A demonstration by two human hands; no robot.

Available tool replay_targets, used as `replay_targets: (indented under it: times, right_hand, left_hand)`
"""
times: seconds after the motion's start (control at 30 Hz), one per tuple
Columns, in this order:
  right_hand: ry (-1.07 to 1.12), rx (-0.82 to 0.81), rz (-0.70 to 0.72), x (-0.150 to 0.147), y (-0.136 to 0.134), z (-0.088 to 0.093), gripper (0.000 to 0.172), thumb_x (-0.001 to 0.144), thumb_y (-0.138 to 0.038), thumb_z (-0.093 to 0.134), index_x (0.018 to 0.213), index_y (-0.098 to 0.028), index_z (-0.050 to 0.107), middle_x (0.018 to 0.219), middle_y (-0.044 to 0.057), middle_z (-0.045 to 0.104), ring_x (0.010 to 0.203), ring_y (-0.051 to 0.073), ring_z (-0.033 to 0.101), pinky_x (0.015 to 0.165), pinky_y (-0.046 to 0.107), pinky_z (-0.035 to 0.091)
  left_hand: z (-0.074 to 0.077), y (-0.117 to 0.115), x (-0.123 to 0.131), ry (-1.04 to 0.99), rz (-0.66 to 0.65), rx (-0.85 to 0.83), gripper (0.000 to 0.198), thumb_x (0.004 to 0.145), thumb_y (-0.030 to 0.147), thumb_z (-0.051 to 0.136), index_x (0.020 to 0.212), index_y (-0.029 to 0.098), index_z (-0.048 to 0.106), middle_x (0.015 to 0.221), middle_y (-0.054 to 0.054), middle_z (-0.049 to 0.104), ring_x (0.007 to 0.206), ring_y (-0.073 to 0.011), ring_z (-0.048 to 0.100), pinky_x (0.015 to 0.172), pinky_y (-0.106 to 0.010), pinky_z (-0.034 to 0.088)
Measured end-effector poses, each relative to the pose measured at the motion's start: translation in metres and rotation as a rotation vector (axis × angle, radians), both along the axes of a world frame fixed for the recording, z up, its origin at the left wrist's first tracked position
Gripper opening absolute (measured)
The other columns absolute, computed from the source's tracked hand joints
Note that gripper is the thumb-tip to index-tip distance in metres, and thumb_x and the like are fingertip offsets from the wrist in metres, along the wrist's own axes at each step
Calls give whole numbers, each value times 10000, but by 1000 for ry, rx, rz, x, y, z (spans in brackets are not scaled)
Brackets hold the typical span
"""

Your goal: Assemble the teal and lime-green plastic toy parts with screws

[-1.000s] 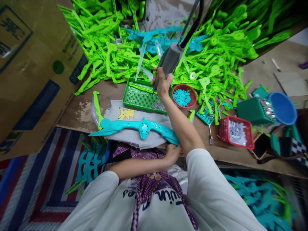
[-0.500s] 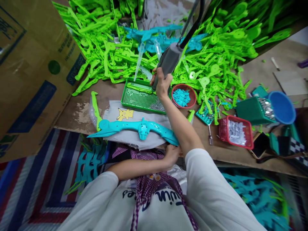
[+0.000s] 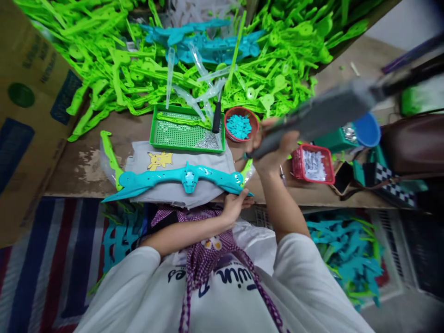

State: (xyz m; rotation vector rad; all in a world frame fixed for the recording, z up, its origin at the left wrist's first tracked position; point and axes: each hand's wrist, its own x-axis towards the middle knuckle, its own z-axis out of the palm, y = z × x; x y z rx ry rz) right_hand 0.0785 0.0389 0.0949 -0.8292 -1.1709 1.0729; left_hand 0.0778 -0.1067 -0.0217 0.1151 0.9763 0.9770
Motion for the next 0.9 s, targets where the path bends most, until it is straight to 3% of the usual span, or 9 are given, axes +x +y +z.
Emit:
replay_targets:
  times: [0.1,0.2,0.53,0.9]
  right_hand:
    - [-17,-39,-34,32,-37,-12,634,621,-866,618,770,-250,598,426,-77,420,309,114,421,314,243,301]
    - [-12,-62,-62,41,-49,-24,646,630,-876,589,762,-244,584,442,-76,415,323,109,416,327,240,317]
    - [-2,-160,95,36,-45,-39,656,578,-889,614,704,-248,543,430,-74,412,379,142,507,349,253,377]
    - [-71,-221,167,35,-44,-44,658,487,-871,682,659,-257,520,417,-71,474,341,132,470,366,274,386]
  left_hand:
    - [2,-1,-1,16,-3,16,424,775,519,795,817,101,732,865,-136,777,700,-178,740,647,-249,558]
    - [6,-1,-1,37,6,37,434,777,530,791,836,103,734,899,-142,782,722,-198,751,663,-268,568]
    - [15,2,0,94,7,8,468,741,565,810,792,109,716,818,-134,776,737,-232,758,720,-321,586]
    - [15,1,1,82,19,-35,434,756,543,803,791,120,710,793,-120,772,784,-242,761,760,-336,601]
